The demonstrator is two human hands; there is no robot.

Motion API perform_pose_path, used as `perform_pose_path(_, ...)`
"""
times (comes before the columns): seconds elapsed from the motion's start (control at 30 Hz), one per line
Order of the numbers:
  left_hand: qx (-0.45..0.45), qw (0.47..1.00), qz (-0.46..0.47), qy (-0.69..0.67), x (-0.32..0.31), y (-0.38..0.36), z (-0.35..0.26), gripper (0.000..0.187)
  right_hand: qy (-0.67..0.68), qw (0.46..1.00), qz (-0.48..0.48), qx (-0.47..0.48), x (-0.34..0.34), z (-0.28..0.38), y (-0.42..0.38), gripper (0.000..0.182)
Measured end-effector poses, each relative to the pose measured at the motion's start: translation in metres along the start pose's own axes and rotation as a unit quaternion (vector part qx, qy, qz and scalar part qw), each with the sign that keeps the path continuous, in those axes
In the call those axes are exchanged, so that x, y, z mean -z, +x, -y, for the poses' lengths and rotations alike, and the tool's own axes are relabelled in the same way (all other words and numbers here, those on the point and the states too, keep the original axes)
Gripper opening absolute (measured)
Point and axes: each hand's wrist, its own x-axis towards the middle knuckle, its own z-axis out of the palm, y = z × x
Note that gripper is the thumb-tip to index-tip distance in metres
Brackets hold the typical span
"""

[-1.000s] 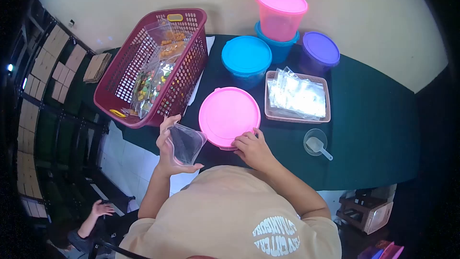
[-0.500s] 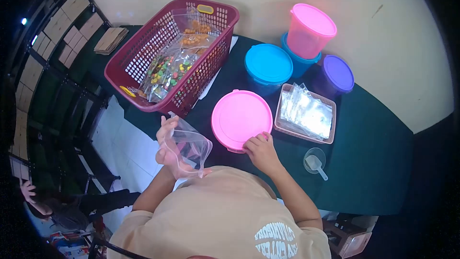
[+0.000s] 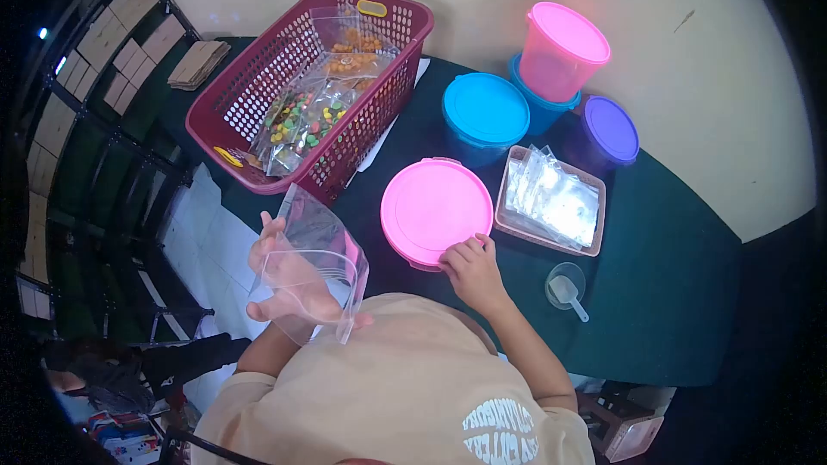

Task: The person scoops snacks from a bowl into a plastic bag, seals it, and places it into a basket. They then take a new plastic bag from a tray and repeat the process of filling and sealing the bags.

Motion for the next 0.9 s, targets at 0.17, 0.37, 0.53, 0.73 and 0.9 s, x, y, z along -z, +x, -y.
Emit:
perform_pose_path(0.17,-0.033,0.999,0.021,-0.020,0.004,0.007,0.010,0.126,0.020,0.996,-0.083,-0.028,0.042,0.010,0.015,0.015)
perform_pose_path(0.37,0.027,0.999,0.013,-0.011,0.002,-0.002,0.011,0.124,-0.109,0.982,-0.156,0.021,0.070,-0.027,0.072,0.011)
perform_pose_path(0.53,0.025,0.998,0.050,-0.030,-0.005,-0.009,0.004,0.118,-0.175,0.969,-0.168,-0.032,0.012,-0.134,0.123,0.008)
perform_pose_path(0.73,0.011,0.990,0.135,-0.027,0.001,-0.024,0.020,0.122,-0.198,0.971,-0.110,-0.081,-0.012,-0.158,0.126,0.016)
perform_pose_path(0.9,0.122,0.975,0.175,-0.057,-0.006,-0.042,0.030,0.117,-0.096,0.952,-0.236,-0.170,0.015,-0.137,0.077,0.027)
